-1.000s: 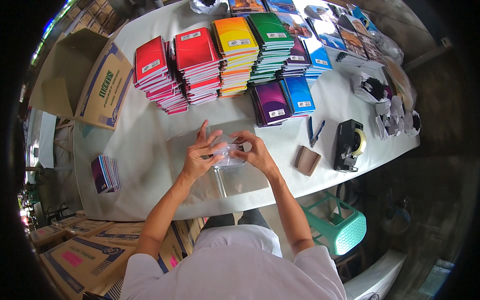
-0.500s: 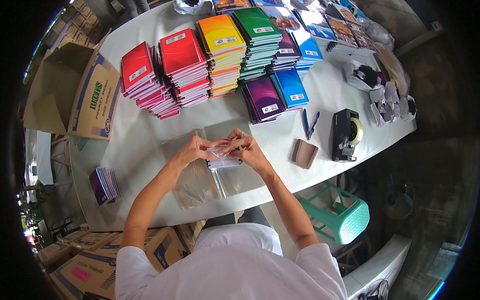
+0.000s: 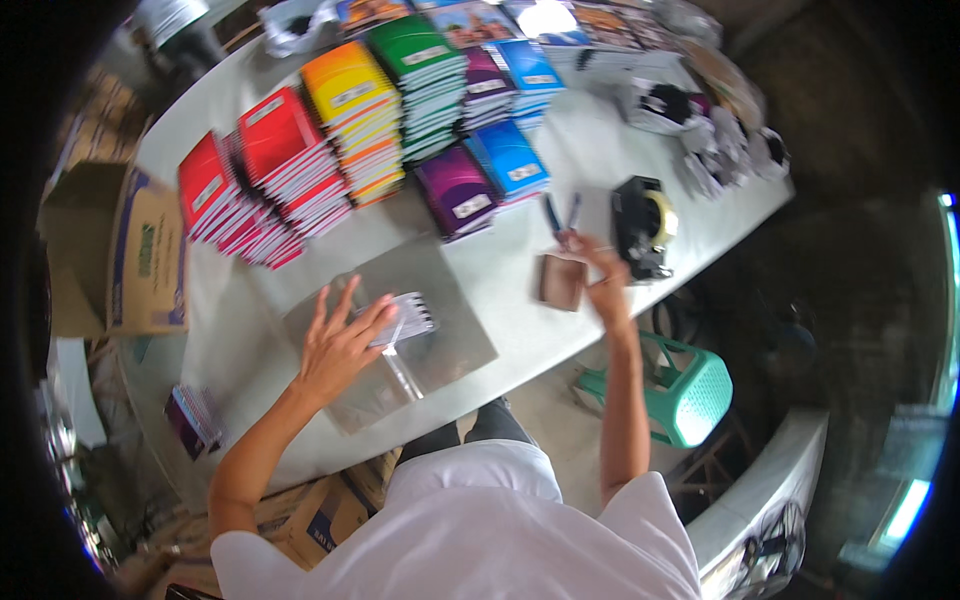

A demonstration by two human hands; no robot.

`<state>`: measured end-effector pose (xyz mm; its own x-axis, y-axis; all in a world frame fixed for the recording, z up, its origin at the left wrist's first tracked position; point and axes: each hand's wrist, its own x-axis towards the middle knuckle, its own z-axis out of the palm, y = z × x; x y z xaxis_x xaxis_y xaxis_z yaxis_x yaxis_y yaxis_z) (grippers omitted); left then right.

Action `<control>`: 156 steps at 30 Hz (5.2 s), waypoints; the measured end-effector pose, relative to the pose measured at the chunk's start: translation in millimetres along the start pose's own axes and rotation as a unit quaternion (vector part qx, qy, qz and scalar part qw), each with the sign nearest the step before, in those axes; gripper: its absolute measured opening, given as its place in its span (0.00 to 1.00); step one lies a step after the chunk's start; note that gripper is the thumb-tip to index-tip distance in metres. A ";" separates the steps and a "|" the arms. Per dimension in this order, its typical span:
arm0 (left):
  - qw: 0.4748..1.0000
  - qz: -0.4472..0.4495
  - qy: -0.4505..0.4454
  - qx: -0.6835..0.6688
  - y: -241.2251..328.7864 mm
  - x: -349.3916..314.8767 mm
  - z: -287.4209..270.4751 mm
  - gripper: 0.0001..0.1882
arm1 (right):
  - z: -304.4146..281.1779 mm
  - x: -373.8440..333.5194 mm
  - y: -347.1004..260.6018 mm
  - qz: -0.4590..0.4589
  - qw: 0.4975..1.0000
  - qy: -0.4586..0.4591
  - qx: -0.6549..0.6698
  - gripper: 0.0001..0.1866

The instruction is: The person places a small stack of notebooks into a clear plastic sleeve and seals it using adhesive tape.

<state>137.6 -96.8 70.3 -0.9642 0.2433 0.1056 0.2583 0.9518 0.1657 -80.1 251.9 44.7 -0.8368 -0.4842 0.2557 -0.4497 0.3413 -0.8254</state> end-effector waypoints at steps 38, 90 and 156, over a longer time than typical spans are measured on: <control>0.999 -0.033 0.005 0.011 10.0 -3.6 3.1 0.34 | 199.3 -71.5 -158.8 0.418 0.868 0.044 0.266 0.16; 0.924 -0.065 0.366 -0.090 39.5 41.4 -126.4 0.20 | 453.7 -47.5 -267.4 0.236 0.698 -0.476 0.480 0.38; 0.606 -0.359 0.233 -0.671 59.3 217.1 10.6 0.25 | 42.5 294.6 36.5 -0.348 0.900 -0.086 -0.249 0.19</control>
<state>-57.1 14.5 92.6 -0.8162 -0.5201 -0.2516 -0.0988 -0.3035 0.9477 -329.8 87.5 68.5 -0.2573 -0.8230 0.5064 -0.9660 0.2050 -0.1577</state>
